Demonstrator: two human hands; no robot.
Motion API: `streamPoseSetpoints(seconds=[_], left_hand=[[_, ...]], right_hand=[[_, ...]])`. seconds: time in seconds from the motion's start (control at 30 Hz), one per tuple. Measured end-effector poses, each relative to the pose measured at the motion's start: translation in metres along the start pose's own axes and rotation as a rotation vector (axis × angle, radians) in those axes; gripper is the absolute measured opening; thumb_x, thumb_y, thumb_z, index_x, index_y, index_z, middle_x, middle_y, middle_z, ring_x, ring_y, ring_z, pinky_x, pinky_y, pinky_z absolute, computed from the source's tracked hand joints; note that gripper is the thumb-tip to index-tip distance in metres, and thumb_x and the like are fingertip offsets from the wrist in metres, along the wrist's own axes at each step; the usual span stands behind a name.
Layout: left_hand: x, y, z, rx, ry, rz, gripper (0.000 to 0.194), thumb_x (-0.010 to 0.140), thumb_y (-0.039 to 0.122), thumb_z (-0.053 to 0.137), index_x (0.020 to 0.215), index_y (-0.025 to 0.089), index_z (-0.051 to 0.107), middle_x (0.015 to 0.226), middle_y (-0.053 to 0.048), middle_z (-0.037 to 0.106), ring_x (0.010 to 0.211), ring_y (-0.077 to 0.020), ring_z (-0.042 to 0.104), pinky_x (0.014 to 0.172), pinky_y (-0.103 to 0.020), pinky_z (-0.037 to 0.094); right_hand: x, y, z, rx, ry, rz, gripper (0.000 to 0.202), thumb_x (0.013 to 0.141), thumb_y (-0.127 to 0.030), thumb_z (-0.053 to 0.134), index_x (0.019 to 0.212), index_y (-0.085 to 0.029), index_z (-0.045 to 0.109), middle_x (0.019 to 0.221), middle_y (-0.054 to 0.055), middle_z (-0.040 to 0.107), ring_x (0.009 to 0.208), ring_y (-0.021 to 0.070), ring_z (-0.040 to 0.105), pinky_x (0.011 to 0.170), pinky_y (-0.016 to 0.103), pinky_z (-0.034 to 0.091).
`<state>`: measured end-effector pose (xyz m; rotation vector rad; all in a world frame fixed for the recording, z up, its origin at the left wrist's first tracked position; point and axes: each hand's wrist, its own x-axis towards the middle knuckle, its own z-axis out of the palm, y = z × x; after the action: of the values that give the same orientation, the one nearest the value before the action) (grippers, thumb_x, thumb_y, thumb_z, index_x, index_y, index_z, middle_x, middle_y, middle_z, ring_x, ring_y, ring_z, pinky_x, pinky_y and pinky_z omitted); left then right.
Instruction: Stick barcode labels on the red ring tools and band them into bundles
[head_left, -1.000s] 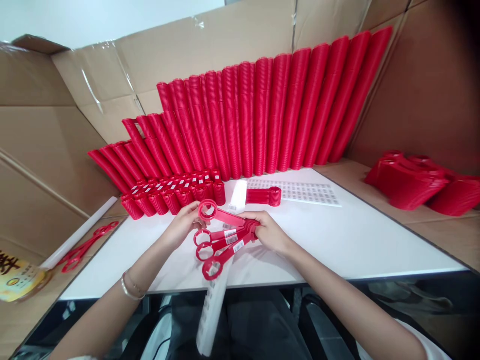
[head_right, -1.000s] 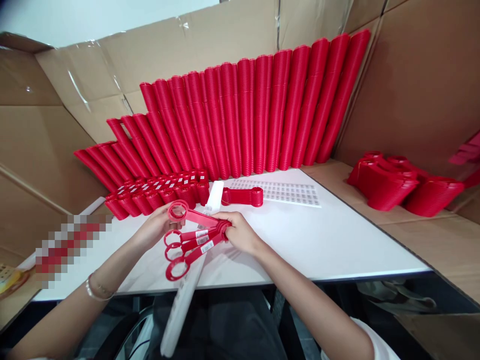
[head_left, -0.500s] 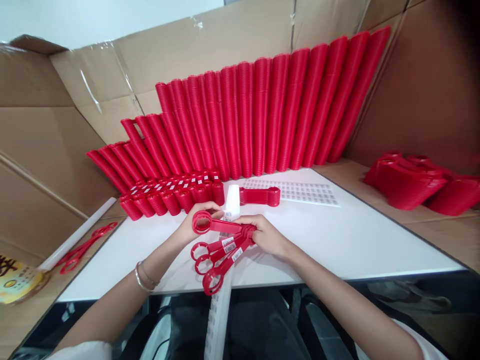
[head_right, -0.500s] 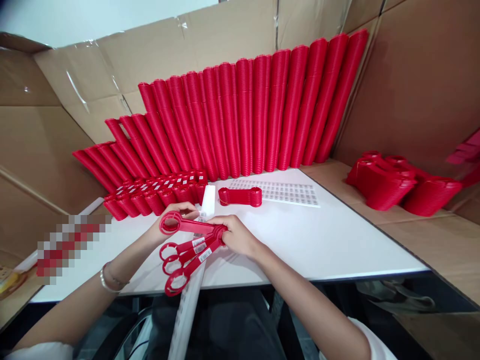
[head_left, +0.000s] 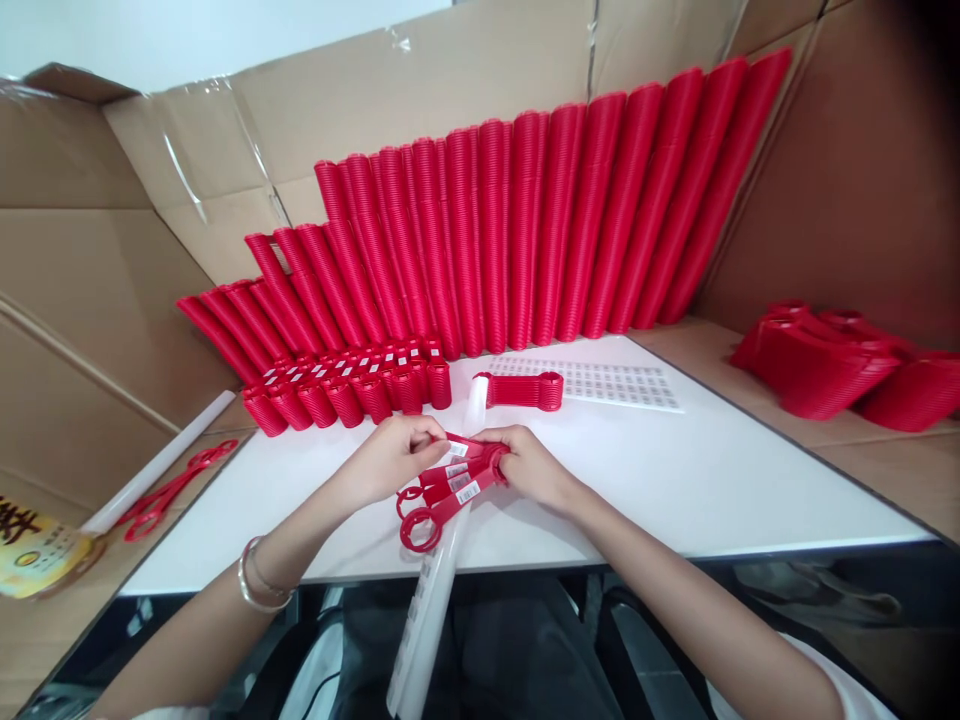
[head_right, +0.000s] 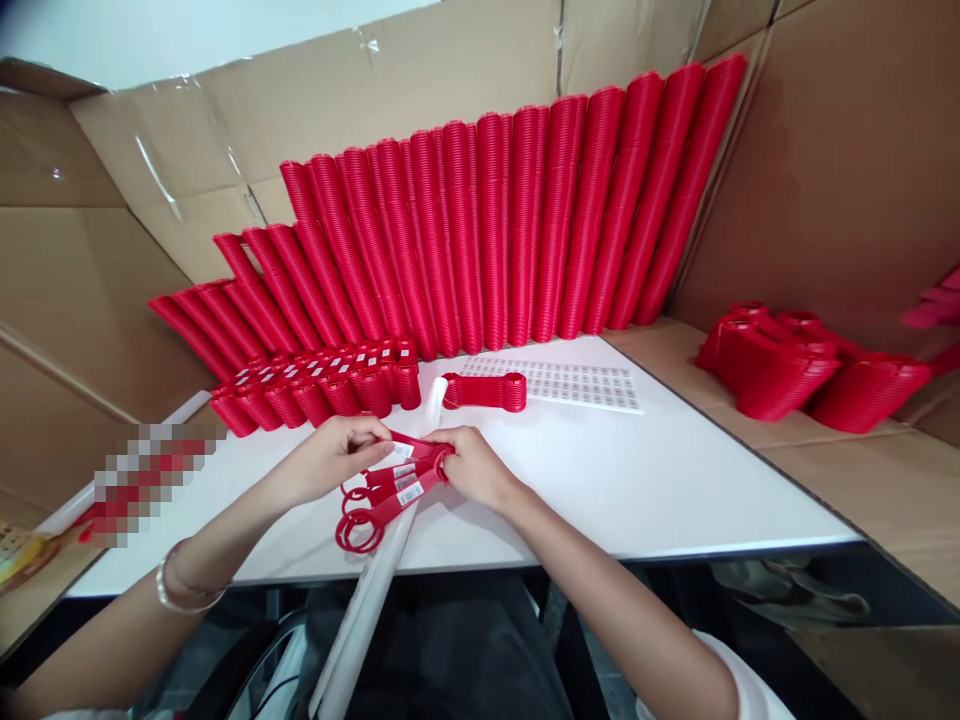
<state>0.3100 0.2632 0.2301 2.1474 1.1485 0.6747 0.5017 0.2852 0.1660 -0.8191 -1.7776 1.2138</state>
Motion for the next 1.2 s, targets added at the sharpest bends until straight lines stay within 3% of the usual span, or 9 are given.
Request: streamPoseSetpoints(seconds=[0.17, 0.53, 0.73, 0.93, 1.2], left_hand=[[0.009, -0.011, 0.005, 0.039, 0.023, 0.005, 0.025, 0.082, 0.035, 0.049, 0.070, 0.013, 0.055, 0.048, 0.006, 0.034, 0.043, -0.0098, 0.029, 0.040, -0.019, 0.019], [0.014, -0.011, 0.008, 0.275, 0.084, 0.034, 0.024, 0.085, 0.030, 0.044, 0.070, 0.015, 0.055, 0.049, 0.006, 0.037, 0.044, -0.0112, 0.035, 0.043, -0.020, 0.025], [0.007, -0.005, 0.023, 0.585, 0.231, 0.017, 0.013, 0.085, 0.023, 0.053, 0.075, 0.015, 0.056, 0.060, 0.000, 0.047, 0.054, -0.0178, 0.043, 0.048, -0.026, 0.021], [0.010, -0.003, 0.034, 1.160, 0.397, 0.202, 0.023, 0.088, 0.036, 0.056, 0.082, 0.014, 0.058, 0.085, -0.009, 0.048, 0.077, -0.0268, 0.043, 0.062, -0.032, 0.034], [0.014, -0.015, 0.016, 1.006, 0.600, 0.215, 0.018, 0.090, 0.029, 0.051, 0.093, 0.013, 0.058, 0.092, -0.010, 0.043, 0.081, -0.0270, 0.041, 0.075, -0.038, 0.039]], right_hand=[[0.001, 0.002, -0.002, -0.009, -0.014, -0.008, 0.045, 0.051, -0.006, 0.030, 0.078, -0.009, 0.066, 0.064, 0.002, 0.058, 0.052, 0.0086, 0.046, 0.048, 0.017, 0.035], [-0.001, 0.001, -0.002, -0.022, -0.014, -0.027, 0.044, 0.052, -0.006, 0.029, 0.076, -0.008, 0.065, 0.061, 0.002, 0.057, 0.050, 0.0088, 0.046, 0.045, 0.017, 0.034], [0.000, 0.000, -0.002, -0.005, -0.026, -0.051, 0.051, 0.051, -0.005, 0.029, 0.083, -0.008, 0.068, 0.069, 0.003, 0.061, 0.055, 0.0094, 0.049, 0.049, 0.017, 0.037], [0.000, 0.001, -0.002, 0.030, -0.023, -0.043, 0.059, 0.051, -0.006, 0.028, 0.095, -0.009, 0.068, 0.074, 0.003, 0.063, 0.056, 0.0100, 0.050, 0.051, 0.019, 0.039], [0.001, 0.003, -0.002, 0.077, 0.008, 0.013, 0.059, 0.051, -0.008, 0.029, 0.095, -0.007, 0.068, 0.068, 0.004, 0.061, 0.051, 0.0100, 0.049, 0.045, 0.019, 0.036]])
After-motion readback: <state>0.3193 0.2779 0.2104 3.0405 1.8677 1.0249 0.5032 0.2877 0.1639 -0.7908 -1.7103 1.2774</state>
